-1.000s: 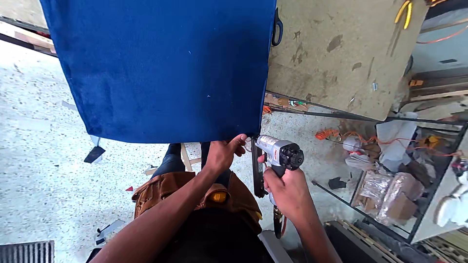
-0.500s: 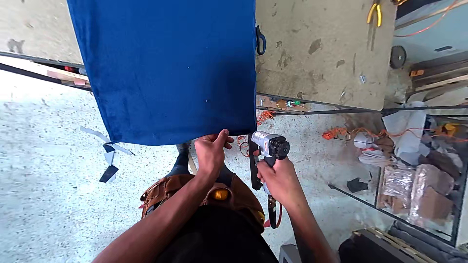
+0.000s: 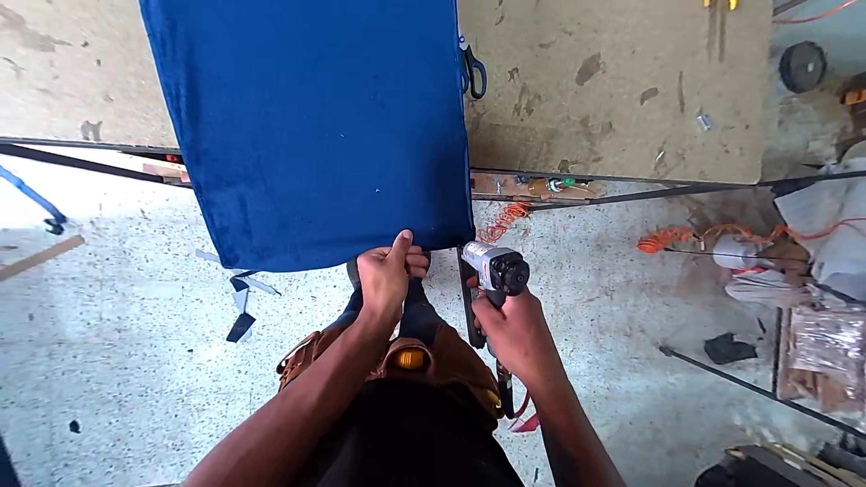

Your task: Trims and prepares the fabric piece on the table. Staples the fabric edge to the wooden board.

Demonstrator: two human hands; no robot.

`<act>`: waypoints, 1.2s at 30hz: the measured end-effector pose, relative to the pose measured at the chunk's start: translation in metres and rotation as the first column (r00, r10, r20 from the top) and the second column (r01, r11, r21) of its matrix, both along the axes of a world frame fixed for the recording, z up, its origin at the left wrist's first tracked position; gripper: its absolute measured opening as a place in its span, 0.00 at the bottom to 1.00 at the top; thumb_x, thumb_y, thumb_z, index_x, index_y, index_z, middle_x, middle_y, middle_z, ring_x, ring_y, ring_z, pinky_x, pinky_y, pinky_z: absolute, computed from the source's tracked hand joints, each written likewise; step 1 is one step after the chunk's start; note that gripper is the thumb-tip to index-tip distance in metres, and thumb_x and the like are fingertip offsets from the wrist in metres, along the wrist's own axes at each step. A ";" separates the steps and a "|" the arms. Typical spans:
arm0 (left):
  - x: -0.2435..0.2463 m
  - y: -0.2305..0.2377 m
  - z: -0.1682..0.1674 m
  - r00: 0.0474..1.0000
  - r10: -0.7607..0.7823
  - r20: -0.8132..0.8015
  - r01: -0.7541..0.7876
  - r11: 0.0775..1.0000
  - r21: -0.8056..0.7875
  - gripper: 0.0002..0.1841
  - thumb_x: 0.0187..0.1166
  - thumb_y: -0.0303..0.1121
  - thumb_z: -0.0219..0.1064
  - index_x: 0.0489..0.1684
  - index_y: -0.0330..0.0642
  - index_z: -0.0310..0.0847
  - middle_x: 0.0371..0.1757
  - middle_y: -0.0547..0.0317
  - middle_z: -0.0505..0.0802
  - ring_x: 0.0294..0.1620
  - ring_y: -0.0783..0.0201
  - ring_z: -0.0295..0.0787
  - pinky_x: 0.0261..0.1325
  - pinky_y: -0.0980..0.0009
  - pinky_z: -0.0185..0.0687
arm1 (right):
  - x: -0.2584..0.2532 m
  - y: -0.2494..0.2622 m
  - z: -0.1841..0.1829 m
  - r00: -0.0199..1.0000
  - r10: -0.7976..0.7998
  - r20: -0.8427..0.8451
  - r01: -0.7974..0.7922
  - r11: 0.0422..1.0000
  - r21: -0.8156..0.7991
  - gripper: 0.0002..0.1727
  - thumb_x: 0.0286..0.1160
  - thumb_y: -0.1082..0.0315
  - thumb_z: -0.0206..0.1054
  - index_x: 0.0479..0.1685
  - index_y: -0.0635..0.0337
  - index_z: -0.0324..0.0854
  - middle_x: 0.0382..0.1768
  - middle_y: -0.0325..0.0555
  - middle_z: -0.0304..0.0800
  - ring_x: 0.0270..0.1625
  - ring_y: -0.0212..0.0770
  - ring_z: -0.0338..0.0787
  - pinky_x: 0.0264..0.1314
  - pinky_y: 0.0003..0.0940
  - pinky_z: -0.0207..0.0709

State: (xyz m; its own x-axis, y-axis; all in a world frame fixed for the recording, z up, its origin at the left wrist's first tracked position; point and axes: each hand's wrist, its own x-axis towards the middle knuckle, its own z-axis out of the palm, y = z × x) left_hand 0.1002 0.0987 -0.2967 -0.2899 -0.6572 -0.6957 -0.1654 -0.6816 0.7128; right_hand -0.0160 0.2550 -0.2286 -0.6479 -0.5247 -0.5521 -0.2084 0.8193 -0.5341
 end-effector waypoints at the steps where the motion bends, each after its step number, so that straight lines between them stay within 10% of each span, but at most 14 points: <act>1: -0.005 -0.003 0.002 1.000 0.000 0.010 0.000 1.000 -0.031 0.24 0.87 0.46 0.65 0.32 0.30 0.92 0.28 0.48 0.97 0.24 0.58 0.95 0.29 0.65 0.92 | -0.001 0.001 0.000 1.000 0.000 0.000 0.000 1.000 -0.004 0.14 0.74 0.59 0.66 0.57 0.39 0.84 0.25 0.33 0.88 0.20 0.36 0.86 0.22 0.42 0.86; 36: 0.040 0.001 -0.041 0.990 0.008 -0.140 -0.001 0.999 0.049 0.14 0.75 0.39 0.79 0.33 0.35 0.94 0.29 0.50 0.98 0.28 0.56 0.97 0.39 0.61 0.97 | 0.054 -0.056 0.027 0.996 -0.042 0.073 0.041 0.999 0.019 0.12 0.80 0.64 0.63 0.56 0.43 0.86 0.20 0.43 0.88 0.19 0.43 0.89 0.21 0.39 0.87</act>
State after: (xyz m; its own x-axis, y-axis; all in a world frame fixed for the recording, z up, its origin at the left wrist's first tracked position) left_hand 0.1405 0.0999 -0.3377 -0.3841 -0.6251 -0.6795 -0.0626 -0.7167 0.6946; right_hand 0.0382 0.1993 -0.2019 -0.6261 -0.4881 -0.6080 -0.1350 0.8359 -0.5320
